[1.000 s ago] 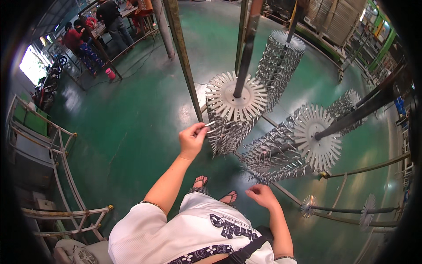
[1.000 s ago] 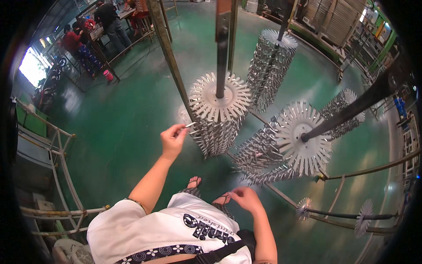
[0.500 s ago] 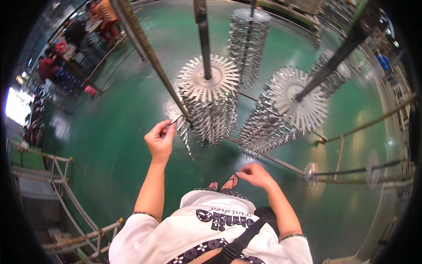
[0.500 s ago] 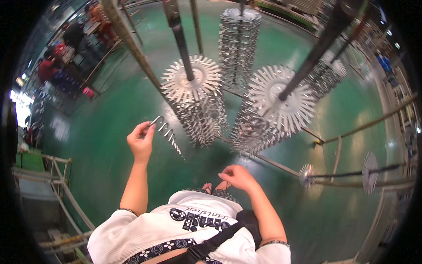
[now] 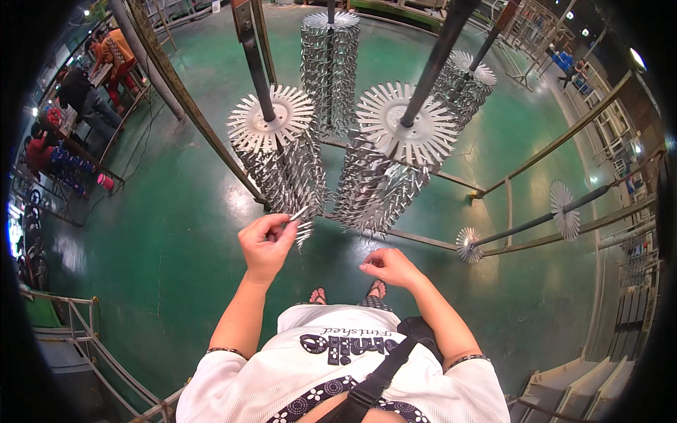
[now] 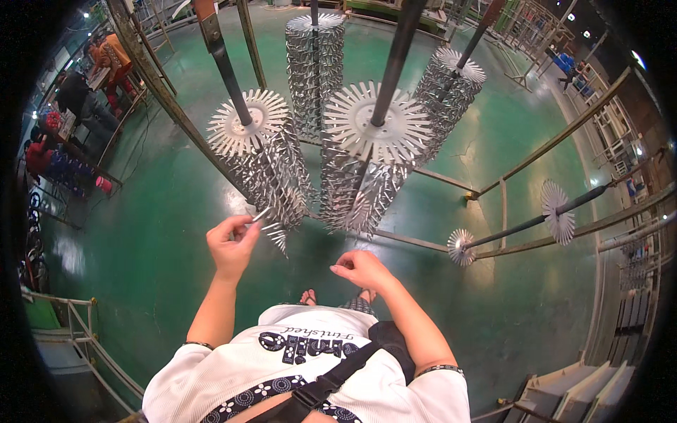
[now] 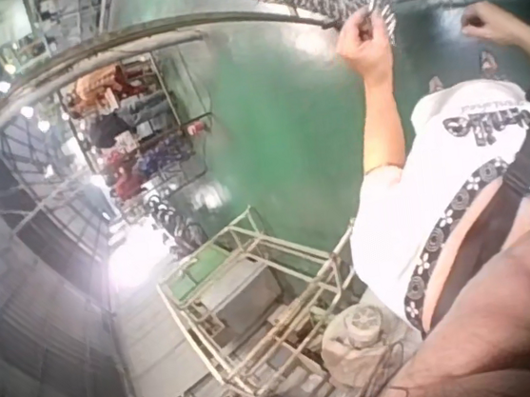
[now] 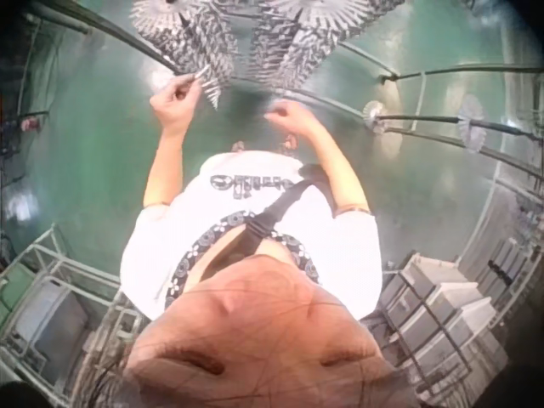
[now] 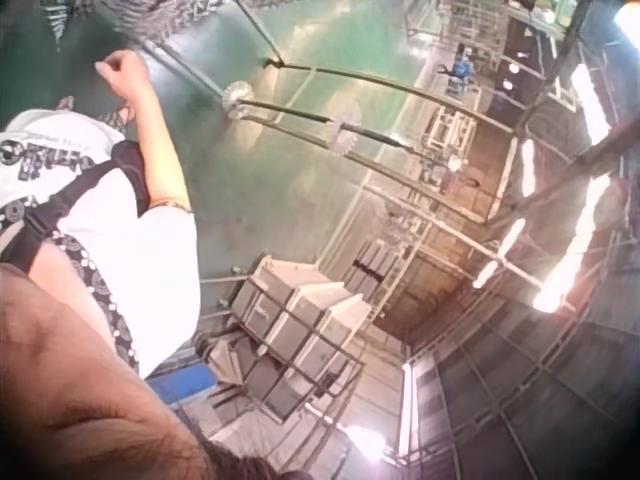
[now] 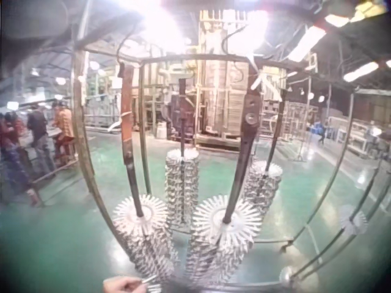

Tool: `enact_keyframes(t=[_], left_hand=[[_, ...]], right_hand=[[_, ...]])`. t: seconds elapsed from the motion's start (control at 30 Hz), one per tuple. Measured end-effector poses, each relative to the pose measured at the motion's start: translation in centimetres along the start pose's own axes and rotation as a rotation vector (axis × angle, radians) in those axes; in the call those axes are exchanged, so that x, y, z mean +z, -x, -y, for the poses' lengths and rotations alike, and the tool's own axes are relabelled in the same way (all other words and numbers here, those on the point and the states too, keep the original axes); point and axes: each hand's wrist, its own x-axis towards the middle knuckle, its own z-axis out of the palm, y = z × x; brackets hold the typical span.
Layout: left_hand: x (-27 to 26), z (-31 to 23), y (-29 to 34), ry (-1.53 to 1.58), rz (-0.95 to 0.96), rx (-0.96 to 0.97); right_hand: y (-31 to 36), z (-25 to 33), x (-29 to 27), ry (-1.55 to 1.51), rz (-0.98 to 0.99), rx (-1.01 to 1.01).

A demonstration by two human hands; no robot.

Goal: The person hangs small metal items onto vertical hooks on a metal rack by hand, then moves the rack to another location in the facility.

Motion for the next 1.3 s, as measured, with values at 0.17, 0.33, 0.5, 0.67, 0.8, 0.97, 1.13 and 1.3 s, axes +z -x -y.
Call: enact_keyframes(t=[0.17,0.33,0.5,0.67,0.8,0.97,1.13,1.3], left_hand=[[6.8,-3.6,3.6,0.043,0.026,0.017],[14.3,-7.6,6.8,0.08,-0.048,0.003],[21.0,-11.2,8.3,0.061,-0.083,-0.053],[26.4,-13.4,8.7,0.088,-0.131,-0.128],[29.4,-14.3,8.5,0.028,-0.173,-0.191],[31.7,-14.9,7.5,-0.072,-0.245,-0.183],[33.0,-14.1,6.5,-0.121,-0.275,-0.168],[33.5,-13.8,5.6,-0.166,-0.297,-0.173]], right_hand=[[3.8,-4.8,-3.4,-0.01,-0.018,-0.029],[8.2,-9.1,-9.7,0.074,-0.021,-0.012],[11.4,-14.7,-14.3,-0.033,-0.127,-0.047],[13.6,-16.9,-17.2,-0.009,-0.08,-0.018],[14.7,-18.9,-19.0,-0.038,-0.095,-0.039],[14.7,-21.1,-20.6,-0.058,-0.115,-0.073],[14.4,-21.6,-22.2,-0.016,-0.104,-0.072],[13.8,-21.7,-23.4,-0.023,-0.076,-0.064]])
